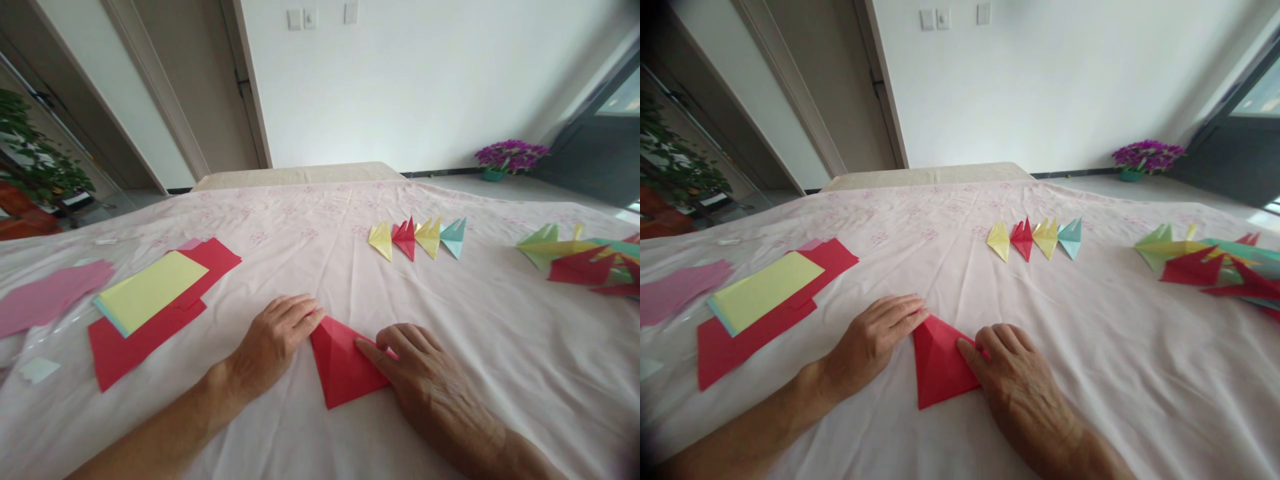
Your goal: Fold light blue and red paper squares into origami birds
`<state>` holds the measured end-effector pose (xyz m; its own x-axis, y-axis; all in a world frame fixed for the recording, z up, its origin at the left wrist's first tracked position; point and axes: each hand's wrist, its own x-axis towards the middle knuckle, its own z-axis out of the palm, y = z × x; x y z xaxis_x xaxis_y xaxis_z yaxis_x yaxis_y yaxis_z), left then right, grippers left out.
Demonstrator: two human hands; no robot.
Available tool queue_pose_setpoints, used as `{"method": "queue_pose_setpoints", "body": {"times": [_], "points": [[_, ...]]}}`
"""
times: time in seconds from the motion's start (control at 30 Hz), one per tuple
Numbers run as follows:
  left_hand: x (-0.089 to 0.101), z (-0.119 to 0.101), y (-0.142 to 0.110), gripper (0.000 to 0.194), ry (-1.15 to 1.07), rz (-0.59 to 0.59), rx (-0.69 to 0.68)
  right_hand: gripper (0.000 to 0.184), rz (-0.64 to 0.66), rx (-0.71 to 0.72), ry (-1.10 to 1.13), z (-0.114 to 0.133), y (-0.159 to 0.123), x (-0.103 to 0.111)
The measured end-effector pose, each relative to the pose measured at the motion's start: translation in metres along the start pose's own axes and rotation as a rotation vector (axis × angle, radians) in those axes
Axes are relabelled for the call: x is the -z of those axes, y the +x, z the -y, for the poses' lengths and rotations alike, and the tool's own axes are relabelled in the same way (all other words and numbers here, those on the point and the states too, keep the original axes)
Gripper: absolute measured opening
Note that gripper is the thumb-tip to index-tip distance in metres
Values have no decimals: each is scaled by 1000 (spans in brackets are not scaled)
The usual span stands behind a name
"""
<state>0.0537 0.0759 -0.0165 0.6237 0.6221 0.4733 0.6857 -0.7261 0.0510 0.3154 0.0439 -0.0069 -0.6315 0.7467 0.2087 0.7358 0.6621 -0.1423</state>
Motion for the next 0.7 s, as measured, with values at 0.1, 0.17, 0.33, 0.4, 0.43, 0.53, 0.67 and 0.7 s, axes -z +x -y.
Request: {"method": "queue_pose_setpoints", "body": {"times": [0.1, 0.17, 0.33, 0.4, 0.43, 0.53, 0.67, 0.7], "points": [[1, -5, -1, 34, -5, 22, -45, 17, -3, 23, -10, 1, 1, 1], [1, -7, -1, 36, 8, 60, -13, 22, -2, 36, -18, 2, 2, 3], [0, -3, -1, 38, 48, 69, 53, 23, -14, 43, -12, 3, 3, 5], [-1, 0, -1, 38, 91, 75, 86, 21, -17, 34, -5, 3, 3, 5], [-1, 2, -1, 39, 114, 88, 113, 21, -15, 28, -2, 3, 2, 4], [0, 8, -2, 41, 166, 144, 195, 23, 1, 5, 17, 3, 2, 2], [-3, 17, -3, 44, 159, 151, 281, 27, 27, -53, 110, 2, 1, 1], [-4, 19, -3, 47, 123, 130, 303, 31, 24, -77, 168, 2, 1, 2]]}}
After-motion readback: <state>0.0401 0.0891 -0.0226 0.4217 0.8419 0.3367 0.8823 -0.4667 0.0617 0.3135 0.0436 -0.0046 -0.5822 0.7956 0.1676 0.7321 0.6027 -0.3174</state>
